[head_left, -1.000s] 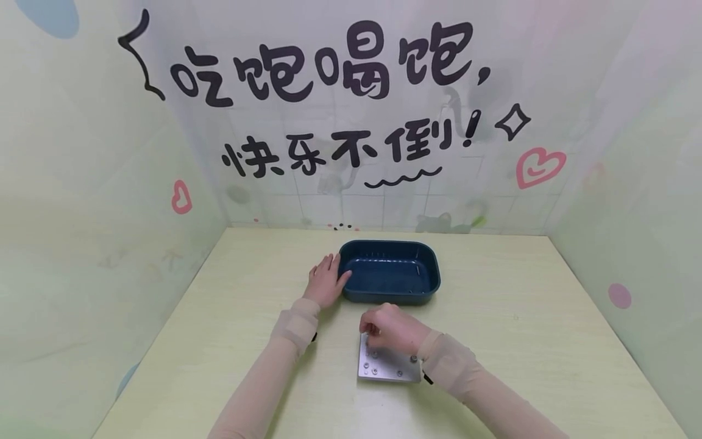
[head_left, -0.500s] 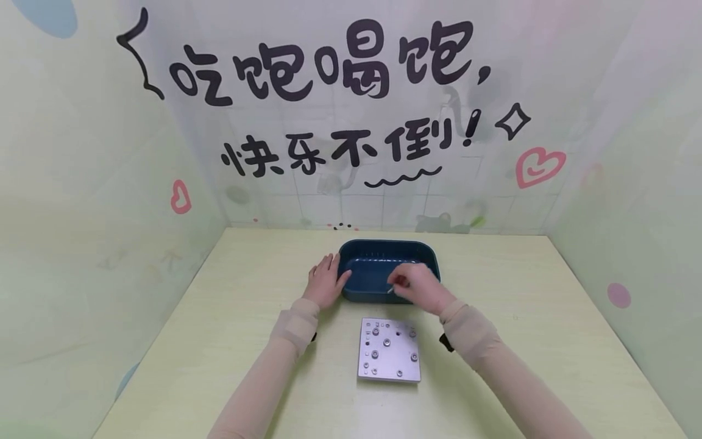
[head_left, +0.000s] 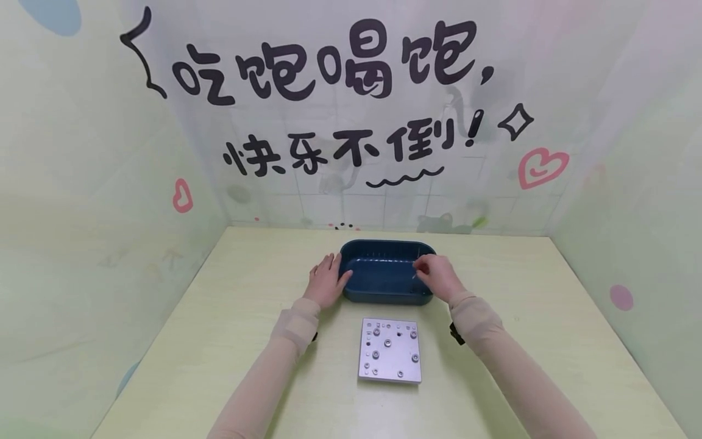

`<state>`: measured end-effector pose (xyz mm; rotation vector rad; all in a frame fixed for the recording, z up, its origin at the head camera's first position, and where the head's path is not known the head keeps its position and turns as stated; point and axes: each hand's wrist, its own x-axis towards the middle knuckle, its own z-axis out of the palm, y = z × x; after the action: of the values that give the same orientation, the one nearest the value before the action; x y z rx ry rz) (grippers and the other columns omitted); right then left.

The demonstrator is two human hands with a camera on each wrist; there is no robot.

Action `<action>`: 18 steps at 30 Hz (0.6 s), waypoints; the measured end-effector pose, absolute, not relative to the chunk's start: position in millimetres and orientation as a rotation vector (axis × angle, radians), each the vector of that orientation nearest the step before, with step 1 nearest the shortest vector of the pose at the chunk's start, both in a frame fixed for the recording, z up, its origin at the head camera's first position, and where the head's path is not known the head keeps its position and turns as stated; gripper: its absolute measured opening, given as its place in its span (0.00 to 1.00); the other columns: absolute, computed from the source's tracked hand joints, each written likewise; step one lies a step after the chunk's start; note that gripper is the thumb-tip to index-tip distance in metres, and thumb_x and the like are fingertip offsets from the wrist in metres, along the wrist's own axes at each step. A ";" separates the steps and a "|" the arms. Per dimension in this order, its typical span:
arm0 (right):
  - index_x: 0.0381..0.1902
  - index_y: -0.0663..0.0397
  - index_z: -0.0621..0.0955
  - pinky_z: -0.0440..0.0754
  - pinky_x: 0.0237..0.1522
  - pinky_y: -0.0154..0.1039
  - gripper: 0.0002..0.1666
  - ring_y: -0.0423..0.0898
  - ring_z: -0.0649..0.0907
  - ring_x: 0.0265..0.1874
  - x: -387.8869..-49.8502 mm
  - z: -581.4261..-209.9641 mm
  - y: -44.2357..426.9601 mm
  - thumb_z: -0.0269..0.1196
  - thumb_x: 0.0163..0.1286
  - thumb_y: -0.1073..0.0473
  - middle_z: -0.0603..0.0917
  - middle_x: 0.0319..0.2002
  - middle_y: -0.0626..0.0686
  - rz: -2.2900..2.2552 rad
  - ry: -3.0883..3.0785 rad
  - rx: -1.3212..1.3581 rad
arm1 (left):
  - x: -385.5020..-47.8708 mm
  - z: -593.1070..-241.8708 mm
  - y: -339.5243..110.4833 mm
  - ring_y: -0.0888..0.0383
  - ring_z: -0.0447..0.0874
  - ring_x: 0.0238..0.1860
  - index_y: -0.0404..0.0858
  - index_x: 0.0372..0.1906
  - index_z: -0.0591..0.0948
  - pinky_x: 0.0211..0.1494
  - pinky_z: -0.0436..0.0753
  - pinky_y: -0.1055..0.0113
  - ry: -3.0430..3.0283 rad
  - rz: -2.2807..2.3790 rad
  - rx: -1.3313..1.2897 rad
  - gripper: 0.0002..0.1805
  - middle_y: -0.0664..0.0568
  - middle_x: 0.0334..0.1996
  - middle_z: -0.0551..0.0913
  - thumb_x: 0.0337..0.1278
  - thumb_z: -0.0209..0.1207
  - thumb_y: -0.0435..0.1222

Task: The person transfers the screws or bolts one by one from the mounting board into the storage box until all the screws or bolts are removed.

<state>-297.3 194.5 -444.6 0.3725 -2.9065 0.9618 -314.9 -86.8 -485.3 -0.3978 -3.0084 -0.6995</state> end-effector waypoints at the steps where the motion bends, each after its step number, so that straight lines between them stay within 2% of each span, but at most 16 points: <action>1: 0.47 0.69 0.82 0.85 0.46 0.47 0.11 0.55 0.85 0.41 -297.9 -447.0 194.2 0.60 0.68 0.71 0.85 0.44 0.64 0.956 -2.915 0.368 | -314.9 -485.3 -86.8 0.40 0.51 0.77 0.32 0.76 0.56 0.76 0.54 0.41 -3.009 -0.699 -0.399 0.37 0.34 0.75 0.57 0.76 0.45 0.51; 18: 0.44 0.68 0.83 0.85 0.44 0.44 0.09 0.52 0.84 0.40 -298.8 -460.4 186.1 0.62 0.66 0.72 0.86 0.40 0.61 0.875 -2.991 0.364 | -315.3 -485.3 -86.7 0.41 0.50 0.78 0.32 0.76 0.56 0.76 0.54 0.41 -3.020 -0.692 -0.406 0.37 0.34 0.76 0.56 0.76 0.44 0.52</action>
<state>-298.8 186.1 -460.4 0.3645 -2.9906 0.8750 -315.3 -86.7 -485.3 -0.4065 -3.0196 -0.6920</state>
